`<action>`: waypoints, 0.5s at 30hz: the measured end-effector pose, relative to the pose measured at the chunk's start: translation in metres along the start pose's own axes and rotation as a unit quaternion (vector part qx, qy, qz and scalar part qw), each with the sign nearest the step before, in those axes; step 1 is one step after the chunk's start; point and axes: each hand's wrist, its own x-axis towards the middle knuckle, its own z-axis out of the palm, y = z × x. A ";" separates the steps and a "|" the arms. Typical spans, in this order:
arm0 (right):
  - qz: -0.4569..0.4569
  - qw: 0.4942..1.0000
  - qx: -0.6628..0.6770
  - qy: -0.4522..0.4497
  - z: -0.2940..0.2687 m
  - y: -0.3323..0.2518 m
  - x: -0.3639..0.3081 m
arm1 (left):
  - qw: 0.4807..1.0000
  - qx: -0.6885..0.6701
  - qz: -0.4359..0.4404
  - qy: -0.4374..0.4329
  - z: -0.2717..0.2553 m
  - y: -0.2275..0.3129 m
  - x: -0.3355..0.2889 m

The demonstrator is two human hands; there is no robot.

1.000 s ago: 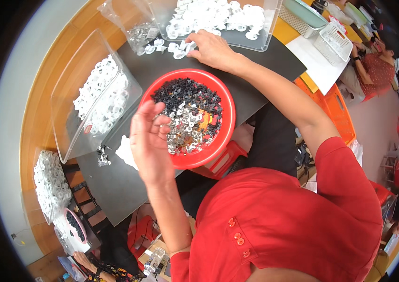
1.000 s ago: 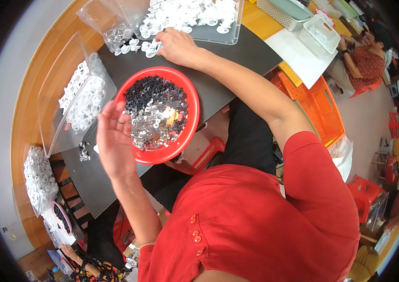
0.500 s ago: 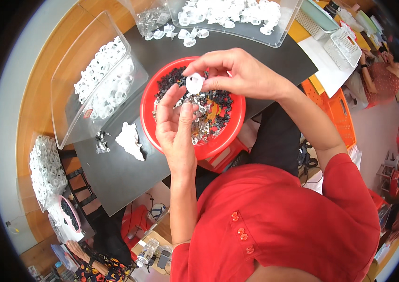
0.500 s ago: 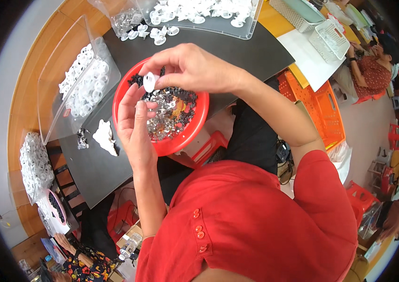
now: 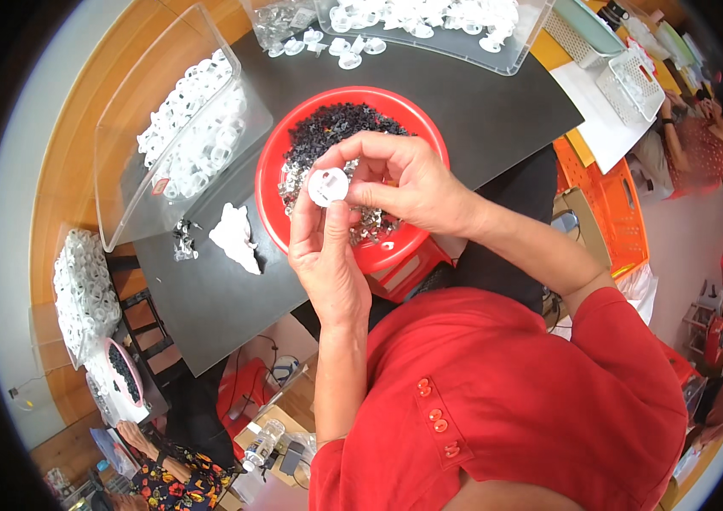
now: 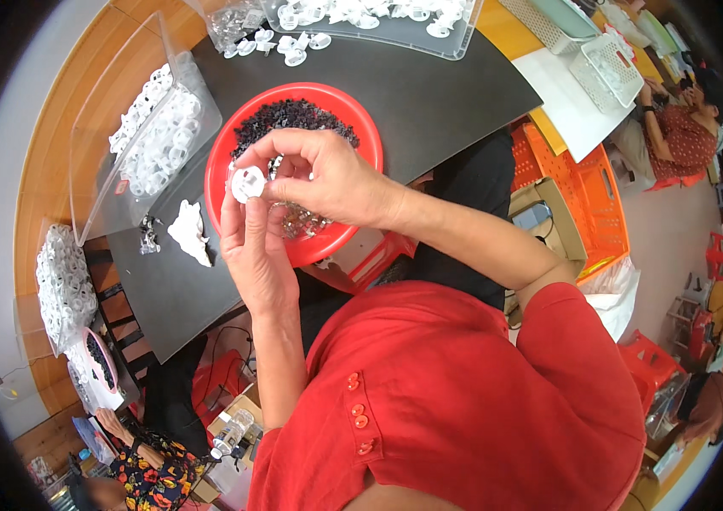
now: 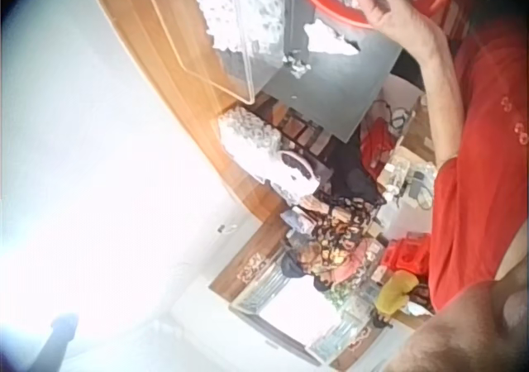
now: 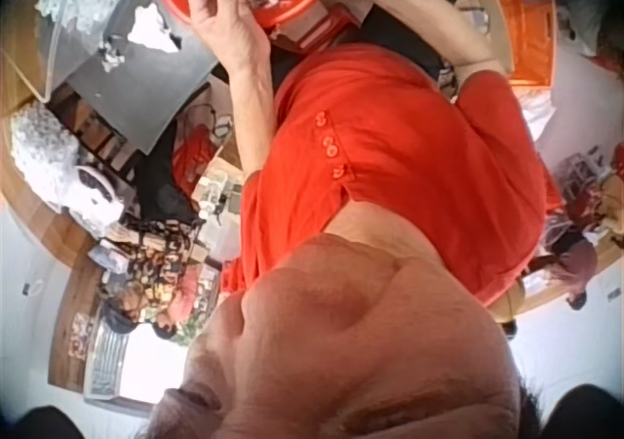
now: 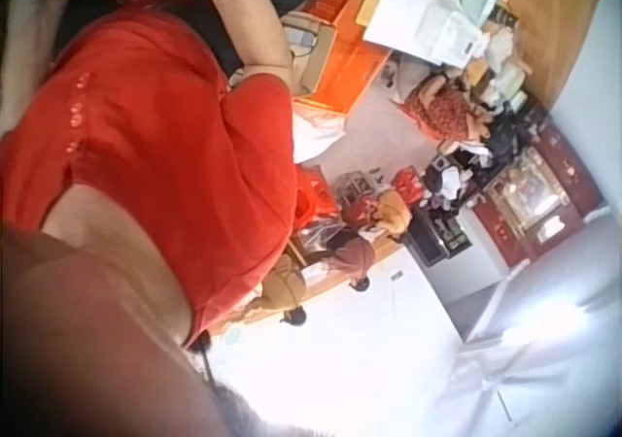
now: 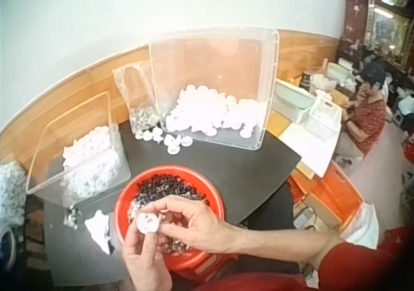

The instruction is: Sorting small plastic and metal components into separate containers.

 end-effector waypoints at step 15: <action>-0.057 0.875 -0.481 -0.016 -0.045 0.004 0.001 | 0.998 -0.043 -0.041 0.002 -0.036 0.011 0.006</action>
